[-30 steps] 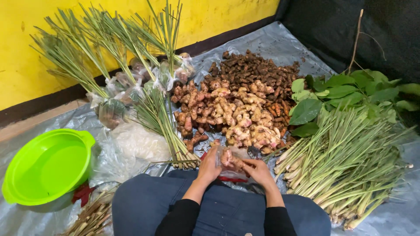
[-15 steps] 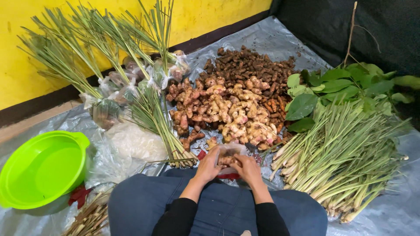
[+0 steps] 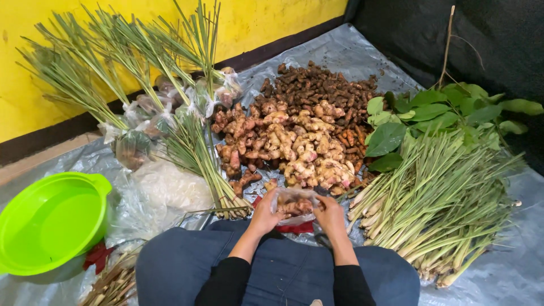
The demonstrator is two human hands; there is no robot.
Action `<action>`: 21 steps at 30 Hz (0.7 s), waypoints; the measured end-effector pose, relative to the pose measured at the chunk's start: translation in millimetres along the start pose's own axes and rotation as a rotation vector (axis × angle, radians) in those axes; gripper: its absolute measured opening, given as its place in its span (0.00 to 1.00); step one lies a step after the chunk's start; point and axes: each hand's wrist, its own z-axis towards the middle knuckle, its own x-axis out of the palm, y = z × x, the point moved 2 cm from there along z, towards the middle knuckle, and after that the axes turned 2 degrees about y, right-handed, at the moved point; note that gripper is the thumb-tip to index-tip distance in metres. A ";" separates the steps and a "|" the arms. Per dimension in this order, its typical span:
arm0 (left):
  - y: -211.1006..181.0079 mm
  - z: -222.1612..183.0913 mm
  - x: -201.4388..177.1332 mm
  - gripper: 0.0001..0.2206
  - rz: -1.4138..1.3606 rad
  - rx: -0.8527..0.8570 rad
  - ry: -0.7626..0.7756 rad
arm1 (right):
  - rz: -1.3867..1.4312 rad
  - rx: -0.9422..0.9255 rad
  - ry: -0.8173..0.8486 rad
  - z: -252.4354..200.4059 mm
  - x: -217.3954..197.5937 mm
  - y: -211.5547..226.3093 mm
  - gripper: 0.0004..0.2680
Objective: Sorting and bagging ginger and lemongrass on the floor
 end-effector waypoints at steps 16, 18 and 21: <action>-5.0 -2.9 -4.1 0.37 0.028 -0.036 0.010 | -0.707 -0.279 -0.101 74.5 0.9 66.3 0.24; 9.1 1.6 2.5 0.38 0.048 -0.037 0.018 | -0.783 -0.290 -0.050 85.5 12.9 47.9 0.25; 7.2 0.2 3.4 0.37 0.062 -0.036 0.021 | -0.750 -0.325 -0.016 81.2 4.3 65.8 0.25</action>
